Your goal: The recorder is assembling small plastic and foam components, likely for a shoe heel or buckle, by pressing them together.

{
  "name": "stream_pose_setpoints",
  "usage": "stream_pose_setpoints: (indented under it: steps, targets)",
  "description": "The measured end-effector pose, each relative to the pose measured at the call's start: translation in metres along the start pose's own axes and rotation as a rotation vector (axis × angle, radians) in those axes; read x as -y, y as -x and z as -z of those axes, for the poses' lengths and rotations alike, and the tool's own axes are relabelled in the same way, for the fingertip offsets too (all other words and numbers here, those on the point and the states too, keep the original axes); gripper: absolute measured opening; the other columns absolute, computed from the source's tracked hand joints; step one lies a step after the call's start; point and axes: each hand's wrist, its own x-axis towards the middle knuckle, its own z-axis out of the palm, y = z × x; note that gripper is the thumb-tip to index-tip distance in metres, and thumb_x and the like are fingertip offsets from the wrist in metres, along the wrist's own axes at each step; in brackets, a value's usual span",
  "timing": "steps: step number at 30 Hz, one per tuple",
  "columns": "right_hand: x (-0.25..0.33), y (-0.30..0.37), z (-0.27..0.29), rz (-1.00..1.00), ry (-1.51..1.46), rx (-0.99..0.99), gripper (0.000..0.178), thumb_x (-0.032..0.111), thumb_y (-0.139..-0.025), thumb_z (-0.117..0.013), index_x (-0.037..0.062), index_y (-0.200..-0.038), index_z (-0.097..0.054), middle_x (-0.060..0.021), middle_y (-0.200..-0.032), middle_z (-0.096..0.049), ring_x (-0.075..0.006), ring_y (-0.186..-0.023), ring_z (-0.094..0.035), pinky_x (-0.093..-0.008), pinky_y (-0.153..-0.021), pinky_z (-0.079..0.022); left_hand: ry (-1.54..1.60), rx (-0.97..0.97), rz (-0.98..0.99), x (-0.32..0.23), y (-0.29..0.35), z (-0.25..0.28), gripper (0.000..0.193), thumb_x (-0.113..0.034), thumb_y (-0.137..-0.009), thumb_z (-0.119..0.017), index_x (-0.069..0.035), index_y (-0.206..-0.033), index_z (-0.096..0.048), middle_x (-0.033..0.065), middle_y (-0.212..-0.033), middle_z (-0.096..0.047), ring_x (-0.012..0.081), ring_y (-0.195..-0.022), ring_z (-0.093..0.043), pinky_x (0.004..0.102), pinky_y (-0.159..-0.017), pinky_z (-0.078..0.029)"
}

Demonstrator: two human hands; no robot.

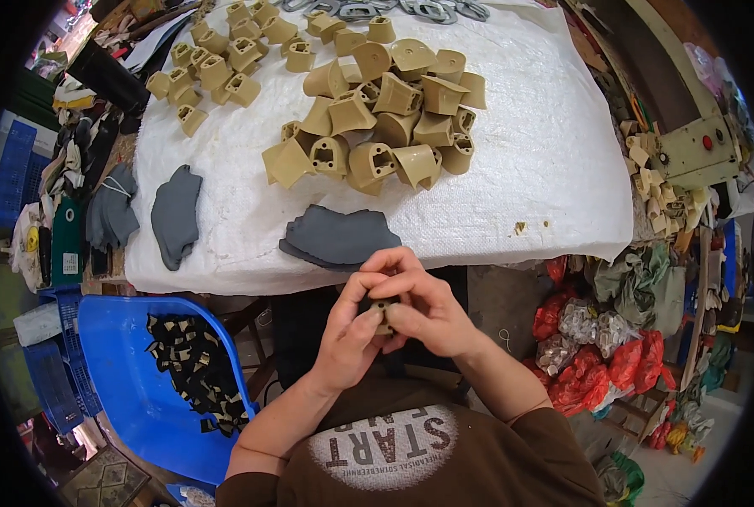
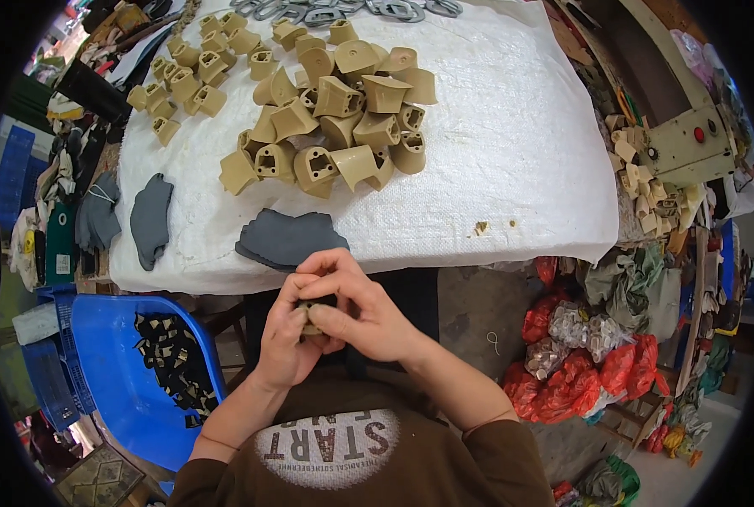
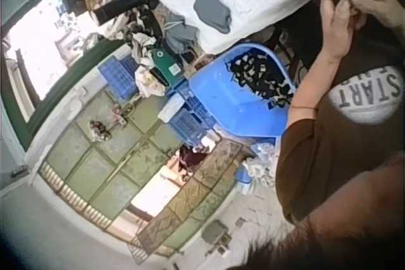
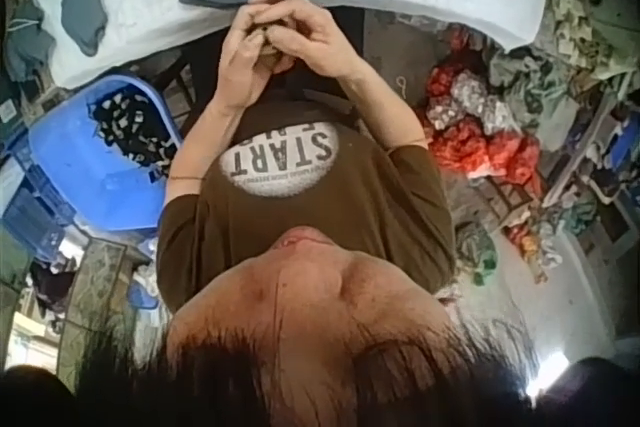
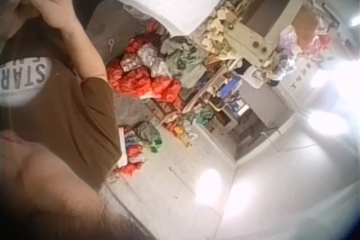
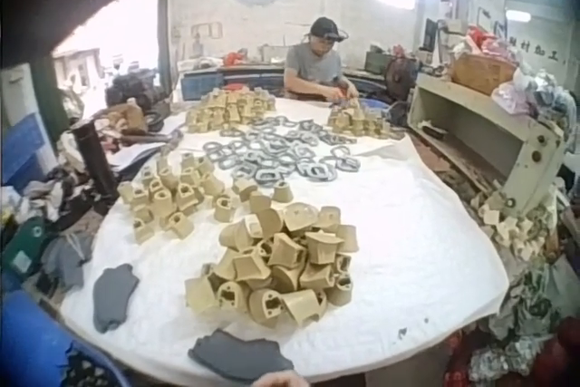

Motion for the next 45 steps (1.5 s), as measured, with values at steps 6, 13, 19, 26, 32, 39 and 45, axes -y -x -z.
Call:
stream_pose_setpoints:
  steps: [6, 13, 19, 26, 32, 39, 45]
  targets:
    - [0.001, -0.026, 0.016, -0.310, -0.209, 0.207, 0.022, 0.021, -0.090, -0.054, 0.0027, -0.080, -0.060, -0.0141, -0.113, -0.051, -0.0167, -0.094, -0.052, -0.0285, -0.078, -0.048, -0.149, 0.410, -0.018, 0.000, -0.006, 0.005, 0.065, -0.036, -0.078, -0.073, -0.007, -0.123, -0.035, 0.0110, -0.087, -0.055, 0.0123, -0.068, -0.055, 0.0234, -0.056, -0.045]
    - [0.017, -0.031, 0.021, -0.108, 0.078, 0.347, 0.020, 0.011, -0.089, -0.053, 0.0021, -0.071, -0.054, -0.0166, -0.109, -0.058, -0.0168, -0.092, -0.054, -0.0323, -0.079, -0.044, -0.164, 0.338, 0.103, -0.004, 0.002, 0.002, 0.071, -0.050, -0.080, -0.065, -0.002, -0.123, -0.035, 0.0068, -0.096, -0.051, 0.0105, -0.070, -0.054, 0.0201, -0.056, -0.044]
    - [0.012, -0.009, -0.003, -0.173, -0.062, 0.061, 0.038, 0.032, -0.099, -0.031, 0.0024, -0.110, -0.052, -0.0177, -0.125, -0.047, -0.0142, -0.084, -0.059, -0.0174, -0.045, -0.051, -0.102, 0.185, -0.047, 0.000, -0.002, 0.005, 0.069, -0.044, -0.080, -0.069, -0.004, -0.125, -0.036, 0.0064, -0.099, -0.049, 0.0131, -0.073, -0.054, 0.0231, -0.056, -0.043]
    - [0.007, 0.002, -0.010, -0.337, -0.180, -0.110, 0.026, 0.018, -0.095, -0.042, 0.0049, -0.113, -0.057, -0.0072, -0.126, -0.049, -0.0102, -0.085, -0.057, -0.0216, -0.060, -0.049, 0.250, 0.112, 0.009, -0.012, -0.001, -0.008, 0.043, -0.030, -0.088, -0.055, -0.004, -0.119, -0.041, 0.0061, -0.099, -0.050, 0.0141, -0.079, -0.053, 0.0276, -0.063, -0.045]
    - [-0.007, 0.001, -0.026, 0.327, 0.399, -0.207, 0.021, 0.009, -0.092, -0.044, 0.0029, -0.108, -0.057, -0.0159, -0.120, -0.051, -0.0247, -0.099, -0.054, -0.0319, -0.084, -0.044, -0.066, 0.019, -0.138, -0.004, 0.005, -0.007, 0.026, -0.022, -0.089, -0.047, -0.006, -0.109, -0.045, 0.0040, -0.097, -0.050, 0.0092, -0.086, -0.050, 0.0267, -0.074, -0.046]
    - [-0.001, -0.001, -0.002, 0.205, 0.359, -0.269, 0.034, 0.012, -0.091, -0.051, 0.0024, -0.124, -0.049, -0.0089, -0.100, -0.052, -0.0133, -0.079, -0.054, -0.0290, -0.066, -0.048, -0.156, 0.009, -0.193, -0.021, 0.000, 0.000, 0.058, -0.008, -0.085, -0.056, -0.007, -0.135, -0.027, 0.0064, -0.108, -0.045, 0.0109, -0.085, -0.049, 0.0262, -0.071, -0.045]
    - [0.004, -0.005, -0.014, 0.153, 0.718, -0.197, 0.046, 0.013, -0.084, -0.061, 0.0031, -0.127, -0.049, -0.0114, -0.087, -0.061, -0.0151, -0.070, -0.058, -0.0280, -0.064, -0.048, -1.282, -0.172, -0.914, -0.014, -0.011, -0.004, 0.079, 0.009, -0.069, -0.068, -0.002, -0.137, -0.029, 0.0150, -0.115, -0.047, 0.0192, -0.096, -0.050, 0.0280, -0.075, -0.044]
